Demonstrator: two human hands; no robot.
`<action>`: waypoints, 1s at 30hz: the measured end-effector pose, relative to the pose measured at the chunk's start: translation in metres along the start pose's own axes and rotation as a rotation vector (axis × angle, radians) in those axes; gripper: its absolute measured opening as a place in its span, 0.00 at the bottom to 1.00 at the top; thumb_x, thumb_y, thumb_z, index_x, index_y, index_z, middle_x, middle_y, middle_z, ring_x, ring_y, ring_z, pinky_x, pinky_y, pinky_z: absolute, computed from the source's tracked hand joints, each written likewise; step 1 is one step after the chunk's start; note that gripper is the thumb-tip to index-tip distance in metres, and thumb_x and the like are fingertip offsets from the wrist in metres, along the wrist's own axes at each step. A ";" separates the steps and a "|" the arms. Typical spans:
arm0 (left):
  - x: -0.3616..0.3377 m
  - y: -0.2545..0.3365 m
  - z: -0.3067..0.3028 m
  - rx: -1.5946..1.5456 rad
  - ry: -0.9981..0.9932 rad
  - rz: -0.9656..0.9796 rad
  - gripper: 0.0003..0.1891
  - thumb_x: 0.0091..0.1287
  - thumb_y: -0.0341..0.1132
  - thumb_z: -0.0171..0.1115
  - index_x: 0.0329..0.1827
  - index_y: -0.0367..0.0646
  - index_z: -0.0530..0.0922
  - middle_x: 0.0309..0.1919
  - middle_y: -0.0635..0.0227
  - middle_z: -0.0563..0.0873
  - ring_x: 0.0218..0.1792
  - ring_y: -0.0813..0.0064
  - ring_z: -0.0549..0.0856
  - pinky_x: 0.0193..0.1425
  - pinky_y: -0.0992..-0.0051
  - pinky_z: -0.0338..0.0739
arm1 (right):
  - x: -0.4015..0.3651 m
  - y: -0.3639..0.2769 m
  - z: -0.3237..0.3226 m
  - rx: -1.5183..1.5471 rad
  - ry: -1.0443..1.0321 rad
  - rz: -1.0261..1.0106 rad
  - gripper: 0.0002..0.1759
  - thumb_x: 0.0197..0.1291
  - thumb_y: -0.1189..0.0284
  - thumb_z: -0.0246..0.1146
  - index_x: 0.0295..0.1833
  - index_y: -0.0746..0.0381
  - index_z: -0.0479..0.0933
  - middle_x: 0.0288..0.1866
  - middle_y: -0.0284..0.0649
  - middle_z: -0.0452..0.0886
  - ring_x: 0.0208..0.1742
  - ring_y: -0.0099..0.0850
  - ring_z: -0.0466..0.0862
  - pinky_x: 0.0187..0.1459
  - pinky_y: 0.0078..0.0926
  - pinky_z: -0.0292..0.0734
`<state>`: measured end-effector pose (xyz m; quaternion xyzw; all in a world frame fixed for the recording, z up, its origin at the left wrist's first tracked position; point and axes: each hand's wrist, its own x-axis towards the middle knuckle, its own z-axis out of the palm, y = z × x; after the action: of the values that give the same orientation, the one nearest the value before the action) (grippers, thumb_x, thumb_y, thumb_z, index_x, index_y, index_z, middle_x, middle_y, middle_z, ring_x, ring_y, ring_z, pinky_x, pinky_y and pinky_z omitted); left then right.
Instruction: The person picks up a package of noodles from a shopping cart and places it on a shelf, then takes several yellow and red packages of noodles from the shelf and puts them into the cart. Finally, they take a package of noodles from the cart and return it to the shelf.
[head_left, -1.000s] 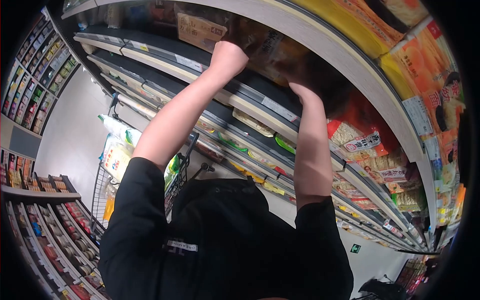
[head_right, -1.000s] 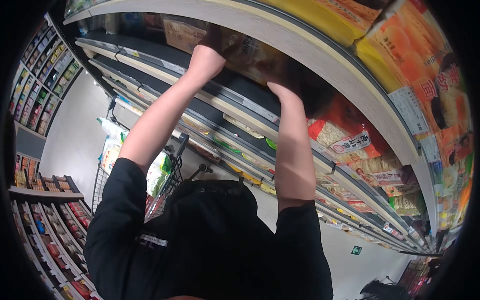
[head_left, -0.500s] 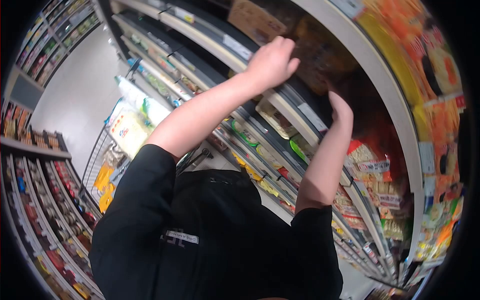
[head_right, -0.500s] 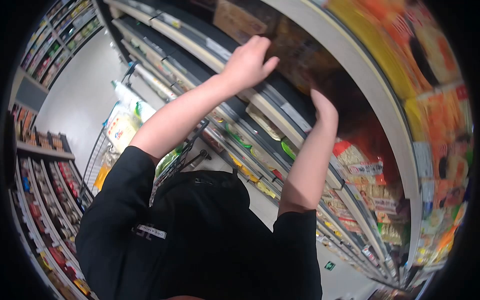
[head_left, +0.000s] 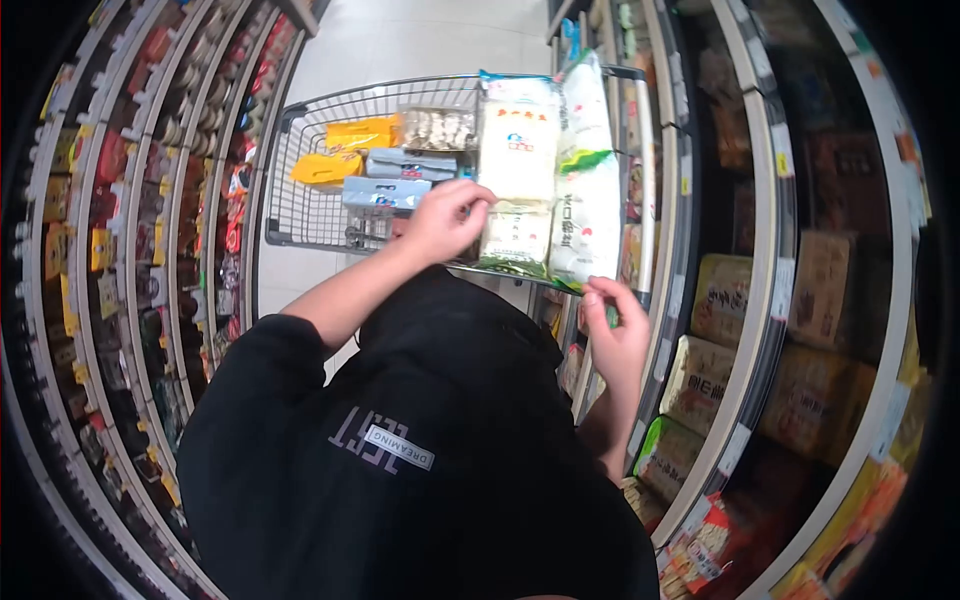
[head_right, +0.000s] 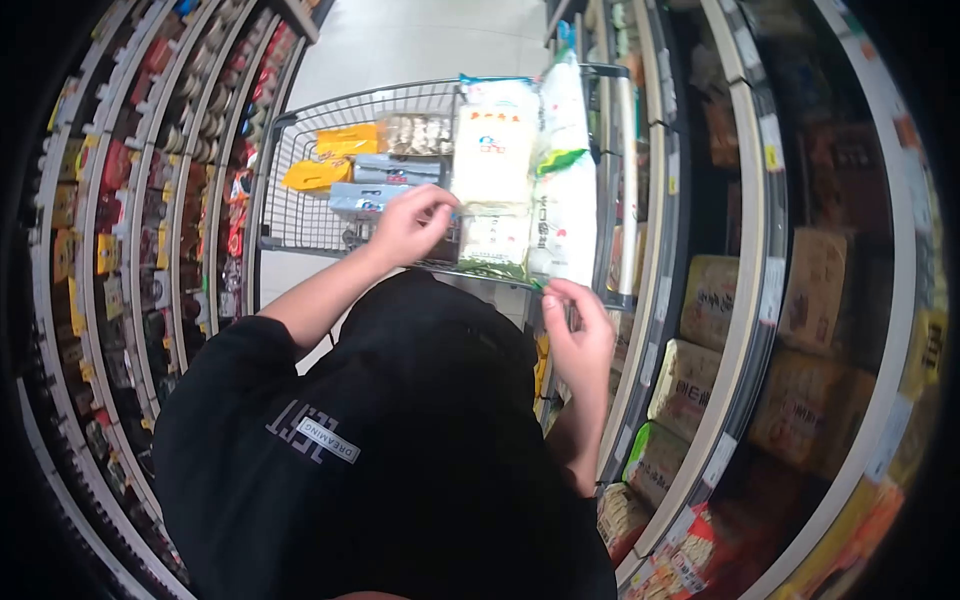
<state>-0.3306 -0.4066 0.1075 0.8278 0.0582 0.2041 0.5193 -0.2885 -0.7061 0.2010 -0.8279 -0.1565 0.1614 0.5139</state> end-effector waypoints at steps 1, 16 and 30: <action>-0.004 -0.022 -0.027 0.093 0.015 -0.124 0.06 0.70 0.29 0.62 0.45 0.40 0.86 0.39 0.58 0.89 0.41 0.57 0.89 0.47 0.64 0.83 | 0.004 -0.006 0.014 -0.022 -0.064 -0.050 0.12 0.73 0.78 0.65 0.59 0.69 0.82 0.48 0.40 0.88 0.50 0.23 0.85 0.53 0.23 0.80; -0.054 -0.329 -0.197 1.043 -0.331 -0.751 0.22 0.76 0.34 0.52 0.70 0.63 0.79 0.70 0.64 0.78 0.74 0.61 0.72 0.79 0.50 0.58 | 0.071 -0.080 0.143 -0.331 -0.222 -0.133 0.12 0.64 0.79 0.70 0.53 0.65 0.83 0.45 0.47 0.88 0.48 0.42 0.89 0.52 0.33 0.82; -0.023 -0.289 -0.265 0.750 -0.306 -0.400 0.12 0.74 0.37 0.60 0.54 0.50 0.88 0.47 0.59 0.90 0.51 0.54 0.88 0.56 0.58 0.82 | 0.088 -0.068 0.195 -0.355 -0.311 -0.135 0.12 0.65 0.77 0.70 0.53 0.64 0.83 0.44 0.46 0.88 0.48 0.45 0.89 0.51 0.37 0.82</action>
<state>-0.4238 -0.0608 -0.0537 0.9519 0.2096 -0.0604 0.2153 -0.2988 -0.4838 0.1708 -0.8581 -0.3145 0.2221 0.3397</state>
